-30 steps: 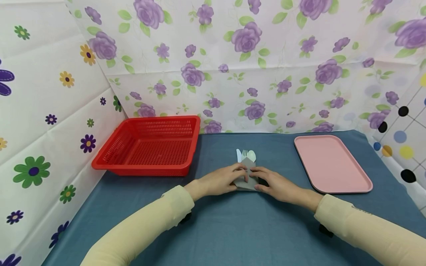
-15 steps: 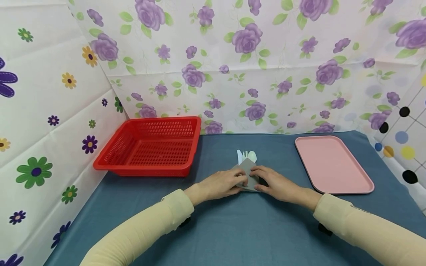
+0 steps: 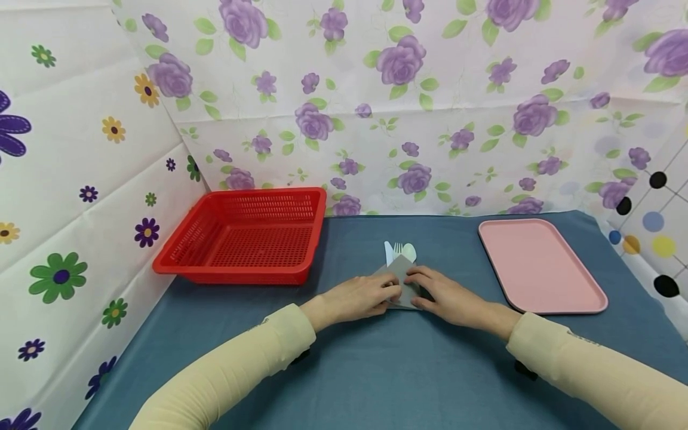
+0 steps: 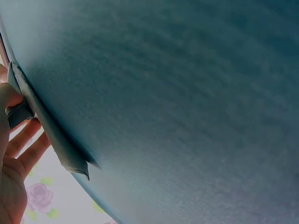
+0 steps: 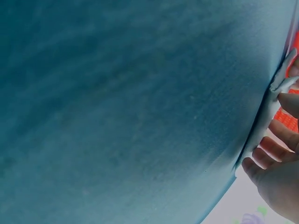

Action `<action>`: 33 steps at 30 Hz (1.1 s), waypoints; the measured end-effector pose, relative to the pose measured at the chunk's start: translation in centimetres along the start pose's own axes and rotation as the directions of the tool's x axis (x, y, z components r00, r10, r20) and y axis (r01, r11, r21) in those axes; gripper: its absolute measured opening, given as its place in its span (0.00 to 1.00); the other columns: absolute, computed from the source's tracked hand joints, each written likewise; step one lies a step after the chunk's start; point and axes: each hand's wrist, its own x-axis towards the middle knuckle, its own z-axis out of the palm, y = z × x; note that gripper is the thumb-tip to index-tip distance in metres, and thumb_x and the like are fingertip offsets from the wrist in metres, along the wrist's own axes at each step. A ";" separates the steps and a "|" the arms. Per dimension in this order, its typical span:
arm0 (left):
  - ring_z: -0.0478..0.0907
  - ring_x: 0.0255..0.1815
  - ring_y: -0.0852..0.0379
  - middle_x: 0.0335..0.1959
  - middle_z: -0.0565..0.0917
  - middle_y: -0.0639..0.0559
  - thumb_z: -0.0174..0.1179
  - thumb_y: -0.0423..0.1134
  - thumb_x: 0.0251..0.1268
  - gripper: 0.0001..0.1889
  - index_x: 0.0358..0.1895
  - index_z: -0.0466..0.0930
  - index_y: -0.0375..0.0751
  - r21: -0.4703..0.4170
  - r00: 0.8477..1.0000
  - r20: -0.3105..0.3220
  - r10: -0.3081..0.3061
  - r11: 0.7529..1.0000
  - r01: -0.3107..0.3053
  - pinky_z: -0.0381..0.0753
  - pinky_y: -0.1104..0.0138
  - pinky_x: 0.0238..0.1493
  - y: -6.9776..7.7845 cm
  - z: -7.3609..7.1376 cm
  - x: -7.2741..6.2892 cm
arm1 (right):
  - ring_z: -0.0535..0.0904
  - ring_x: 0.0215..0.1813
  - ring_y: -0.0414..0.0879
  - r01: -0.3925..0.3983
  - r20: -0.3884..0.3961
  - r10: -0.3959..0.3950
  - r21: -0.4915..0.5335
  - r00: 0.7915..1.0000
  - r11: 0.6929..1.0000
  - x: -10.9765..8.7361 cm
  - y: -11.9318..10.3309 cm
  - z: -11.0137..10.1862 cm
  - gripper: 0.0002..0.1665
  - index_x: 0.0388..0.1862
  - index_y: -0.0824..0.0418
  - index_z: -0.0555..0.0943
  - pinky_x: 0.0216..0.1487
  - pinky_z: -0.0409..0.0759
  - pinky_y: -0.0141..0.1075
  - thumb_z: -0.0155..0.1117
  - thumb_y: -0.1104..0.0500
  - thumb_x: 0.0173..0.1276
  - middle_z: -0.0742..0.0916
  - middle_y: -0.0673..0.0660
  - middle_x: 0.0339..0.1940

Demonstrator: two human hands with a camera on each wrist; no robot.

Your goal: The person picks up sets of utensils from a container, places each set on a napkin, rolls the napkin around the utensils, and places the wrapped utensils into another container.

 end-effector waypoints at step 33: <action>0.77 0.51 0.62 0.50 0.80 0.56 0.63 0.38 0.77 0.08 0.54 0.82 0.48 -0.076 1.000 0.025 0.016 0.997 -0.014 0.77 0.73 0.59 -0.3 0.1 -0.6 | 0.69 0.77 0.59 0.078 -0.007 -0.079 -0.085 0.997 0.993 -0.1 0.3 0.3 0.29 0.73 0.63 0.74 0.72 0.71 0.56 0.66 0.54 0.78 0.74 0.63 0.76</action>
